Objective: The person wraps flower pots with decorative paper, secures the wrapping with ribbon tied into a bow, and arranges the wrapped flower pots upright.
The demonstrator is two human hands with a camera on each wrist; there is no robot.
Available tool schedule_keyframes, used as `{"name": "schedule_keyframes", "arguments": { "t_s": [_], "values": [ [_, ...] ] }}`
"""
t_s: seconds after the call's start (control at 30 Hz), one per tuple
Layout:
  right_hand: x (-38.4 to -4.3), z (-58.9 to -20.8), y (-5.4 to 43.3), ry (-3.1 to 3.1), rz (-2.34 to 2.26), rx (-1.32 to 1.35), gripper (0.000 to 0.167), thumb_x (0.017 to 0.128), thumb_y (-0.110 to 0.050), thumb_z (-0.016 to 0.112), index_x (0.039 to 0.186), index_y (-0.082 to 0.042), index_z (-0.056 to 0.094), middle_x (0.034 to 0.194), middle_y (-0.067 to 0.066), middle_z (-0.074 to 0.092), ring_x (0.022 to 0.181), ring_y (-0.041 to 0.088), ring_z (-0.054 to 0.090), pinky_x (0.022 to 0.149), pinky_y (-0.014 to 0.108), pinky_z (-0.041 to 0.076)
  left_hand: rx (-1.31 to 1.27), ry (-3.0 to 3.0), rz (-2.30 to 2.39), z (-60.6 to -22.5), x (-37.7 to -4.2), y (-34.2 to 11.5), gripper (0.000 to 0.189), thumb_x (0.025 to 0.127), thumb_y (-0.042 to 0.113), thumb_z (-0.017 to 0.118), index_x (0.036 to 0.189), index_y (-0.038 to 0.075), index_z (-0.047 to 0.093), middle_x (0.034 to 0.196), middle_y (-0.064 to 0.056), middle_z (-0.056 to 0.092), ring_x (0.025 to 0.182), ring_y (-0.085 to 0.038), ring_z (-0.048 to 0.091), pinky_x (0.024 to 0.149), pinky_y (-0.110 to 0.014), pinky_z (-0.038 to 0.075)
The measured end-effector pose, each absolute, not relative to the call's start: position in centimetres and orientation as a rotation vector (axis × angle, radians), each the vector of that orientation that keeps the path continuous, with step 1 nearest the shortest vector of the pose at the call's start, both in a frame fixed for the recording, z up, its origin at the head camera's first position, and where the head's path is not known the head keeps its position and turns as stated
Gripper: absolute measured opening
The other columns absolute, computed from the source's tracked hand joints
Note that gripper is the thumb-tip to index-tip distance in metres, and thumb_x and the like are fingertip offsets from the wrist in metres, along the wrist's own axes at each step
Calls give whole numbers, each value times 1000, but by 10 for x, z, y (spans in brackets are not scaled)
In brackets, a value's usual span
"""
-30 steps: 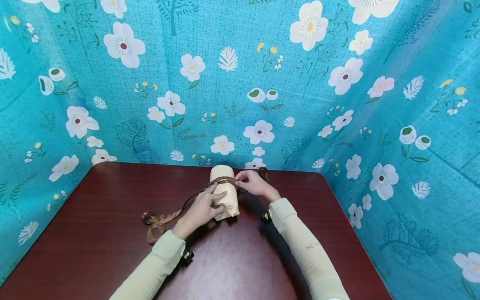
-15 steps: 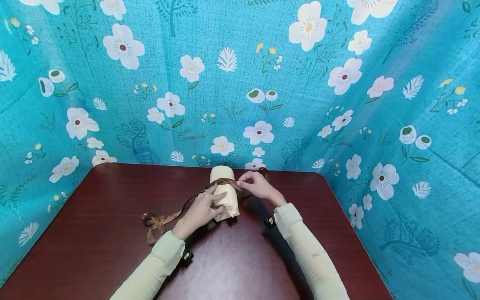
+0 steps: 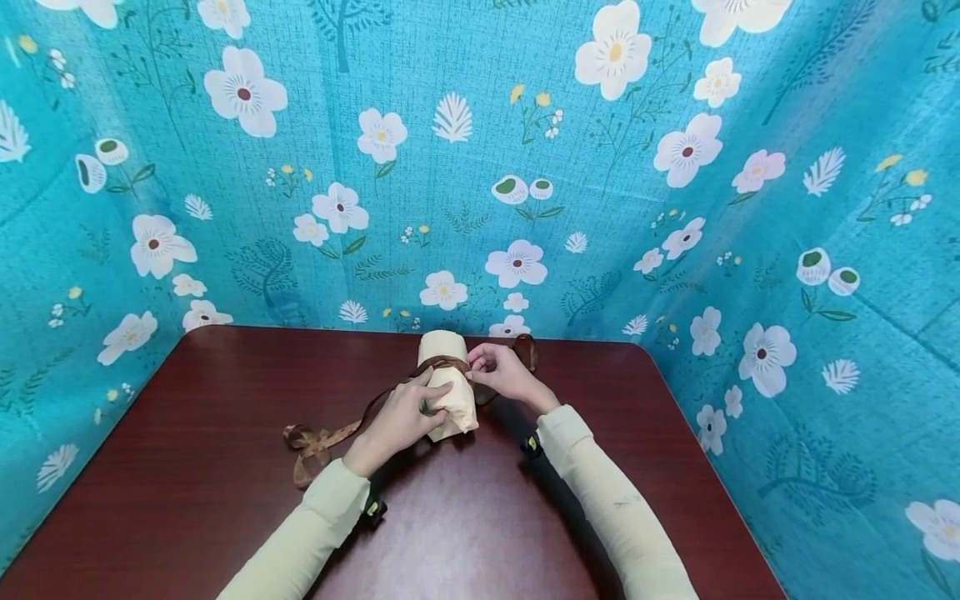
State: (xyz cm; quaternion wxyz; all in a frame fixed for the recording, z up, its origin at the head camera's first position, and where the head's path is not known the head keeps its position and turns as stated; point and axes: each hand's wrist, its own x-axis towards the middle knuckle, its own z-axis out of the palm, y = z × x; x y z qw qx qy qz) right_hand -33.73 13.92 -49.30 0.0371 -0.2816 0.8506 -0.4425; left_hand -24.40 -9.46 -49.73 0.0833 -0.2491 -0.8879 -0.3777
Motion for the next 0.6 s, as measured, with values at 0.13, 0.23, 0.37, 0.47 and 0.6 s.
{"name": "schedule_keyframes", "arguments": {
  "t_s": [0.13, 0.23, 0.37, 0.47, 0.6],
  "values": [
    [-340, -493, 136, 2636, -1343, -873, 27, 87, 3, 73, 113, 4, 65, 82, 9, 67, 71, 12, 59, 64, 23, 47, -745, -2645, -1133, -498, -245, -95, 49, 85, 11, 81, 133, 11, 69, 147, -40, 42, 39, 3, 21, 46, -23, 34],
    [-341, -493, 133, 2679, -1297, -869, 27, 86, 2, 73, 112, 2, 66, 80, 7, 65, 69, 13, 57, 63, 22, 46, -746, -2648, -1123, -497, -246, -95, 48, 86, 11, 80, 132, 11, 69, 147, -40, 42, 40, 2, 25, 48, -23, 34],
    [-341, -494, 132, 2711, -1271, -875, 22, 87, 1, 72, 107, -1, 67, 78, 4, 62, 68, 12, 55, 62, 22, 46, -752, -2655, -1087, -496, -246, -95, 47, 86, 12, 80, 132, 11, 69, 147, -40, 42, 38, 1, 31, 49, -23, 38],
    [-341, -496, 132, 2725, -1262, -880, 17, 87, 0, 70, 103, -3, 67, 77, 2, 61, 68, 10, 54, 62, 22, 45, -755, -2662, -1077, -496, -245, -95, 48, 87, 13, 81, 133, 11, 69, 147, -39, 42, 36, 1, 32, 49, -22, 40],
    [-338, -495, 129, 2780, -1222, -832, 13, 88, 1, 67, 100, -5, 67, 73, 1, 58, 64, 10, 52, 59, 23, 44, -747, -2669, -1075, -496, -244, -96, 48, 87, 14, 81, 133, 12, 69, 148, -38, 42, 36, 0, 33, 50, -23, 40]
  ]
}}
